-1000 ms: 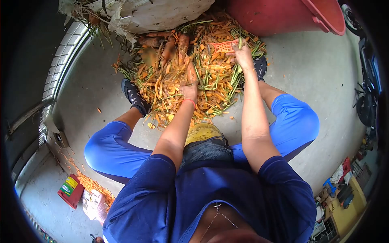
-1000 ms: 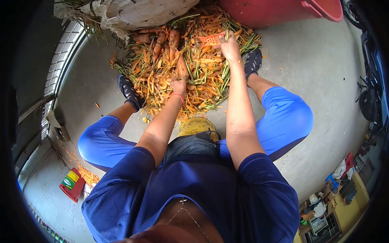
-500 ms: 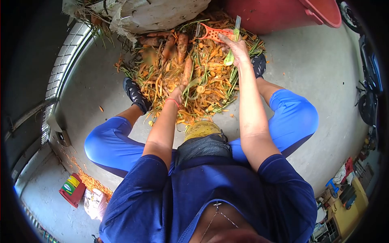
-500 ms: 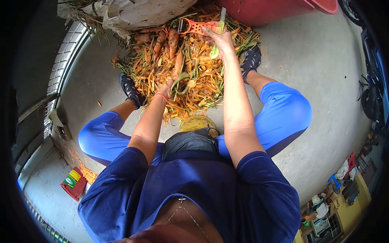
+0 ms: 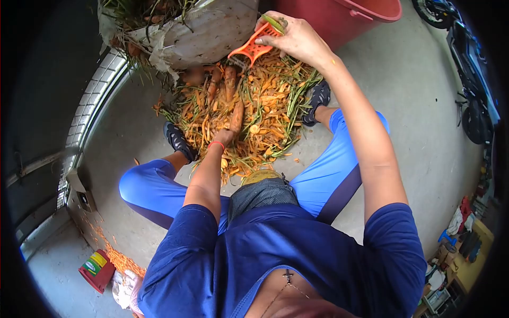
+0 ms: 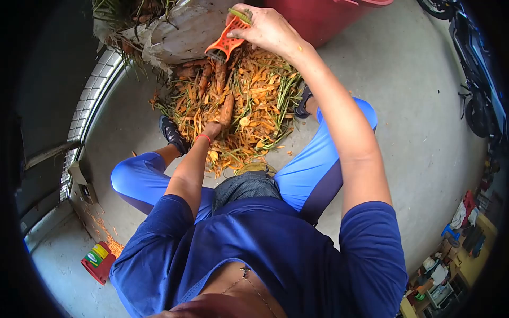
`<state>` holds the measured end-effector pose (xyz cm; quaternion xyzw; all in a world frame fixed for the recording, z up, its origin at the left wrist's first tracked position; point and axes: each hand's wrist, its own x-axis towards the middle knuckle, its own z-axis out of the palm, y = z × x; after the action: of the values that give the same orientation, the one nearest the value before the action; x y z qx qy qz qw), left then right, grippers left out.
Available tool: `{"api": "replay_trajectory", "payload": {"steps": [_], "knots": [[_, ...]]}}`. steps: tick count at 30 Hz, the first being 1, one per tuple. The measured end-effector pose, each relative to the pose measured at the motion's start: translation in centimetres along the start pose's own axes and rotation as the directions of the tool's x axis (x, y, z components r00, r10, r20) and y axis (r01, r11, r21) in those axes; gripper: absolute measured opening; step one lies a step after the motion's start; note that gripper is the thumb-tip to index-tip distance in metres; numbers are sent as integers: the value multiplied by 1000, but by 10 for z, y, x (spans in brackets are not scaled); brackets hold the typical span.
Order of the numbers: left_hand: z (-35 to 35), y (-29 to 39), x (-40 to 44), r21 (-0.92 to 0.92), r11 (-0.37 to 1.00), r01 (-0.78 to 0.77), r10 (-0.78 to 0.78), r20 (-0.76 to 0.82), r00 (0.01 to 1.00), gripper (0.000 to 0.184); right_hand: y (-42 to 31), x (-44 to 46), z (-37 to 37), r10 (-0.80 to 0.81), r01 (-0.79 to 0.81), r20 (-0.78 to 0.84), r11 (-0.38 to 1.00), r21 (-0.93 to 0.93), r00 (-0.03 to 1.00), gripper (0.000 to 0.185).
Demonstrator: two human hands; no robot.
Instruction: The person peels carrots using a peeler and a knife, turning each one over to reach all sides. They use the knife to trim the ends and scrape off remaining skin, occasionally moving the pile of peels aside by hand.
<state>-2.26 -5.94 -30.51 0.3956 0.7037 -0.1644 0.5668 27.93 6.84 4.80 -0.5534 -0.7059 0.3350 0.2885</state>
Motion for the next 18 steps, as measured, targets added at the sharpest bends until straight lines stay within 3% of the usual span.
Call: {"api": "replay_trajectory", "payload": {"steps": [3, 4, 7, 8, 11, 12, 14, 15, 17, 18], "knots": [[17, 23, -22, -511, 860, 17, 20, 66, 998, 29, -16, -17, -9, 84, -85, 17, 993, 76, 996, 33], [33, 27, -10, -389, 920, -51, -21, -179, 984, 51, -4, -14, -2, -86, 90, -84, 995, 43, 993, 30], [36, 59, -29, -183, 983, -21, 10, -60, 998, 76, -2, -11, -7, 27, -26, 1, 998, -52, 1000, 29], [37, 57, -14, -335, 941, 45, -57, -25, 998, 81, 2, -9, -7, -42, 42, -44, 999, -8, 998, 27], [36, 63, -15, 213, 974, 75, -21, -246, 969, 92, -1, -9, -14, -47, 56, -121, 996, 74, 992, 26], [32, 66, -36, 314, 947, 62, 57, -357, 932, 92, -14, -10, -21, 82, -84, -60, 996, -31, 995, 24], [22, 78, -83, 511, 857, 71, 252, -534, 807, 92, -15, -9, -22, 92, -91, -72, 996, 12, 993, 24], [25, 73, -78, 465, 884, 45, 286, -615, 735, 87, -14, -9, -21, 103, -101, -77, 994, 33, 992, 24], [29, 52, -64, 385, 923, -21, 327, -754, 570, 76, -11, -10, -21, -21, 21, -96, 1000, -5, 995, 24], [23, 48, -57, 92, 978, -189, 195, -733, 652, 63, -11, -9, -22, -49, 47, -93, 999, -21, 994, 23]]}}
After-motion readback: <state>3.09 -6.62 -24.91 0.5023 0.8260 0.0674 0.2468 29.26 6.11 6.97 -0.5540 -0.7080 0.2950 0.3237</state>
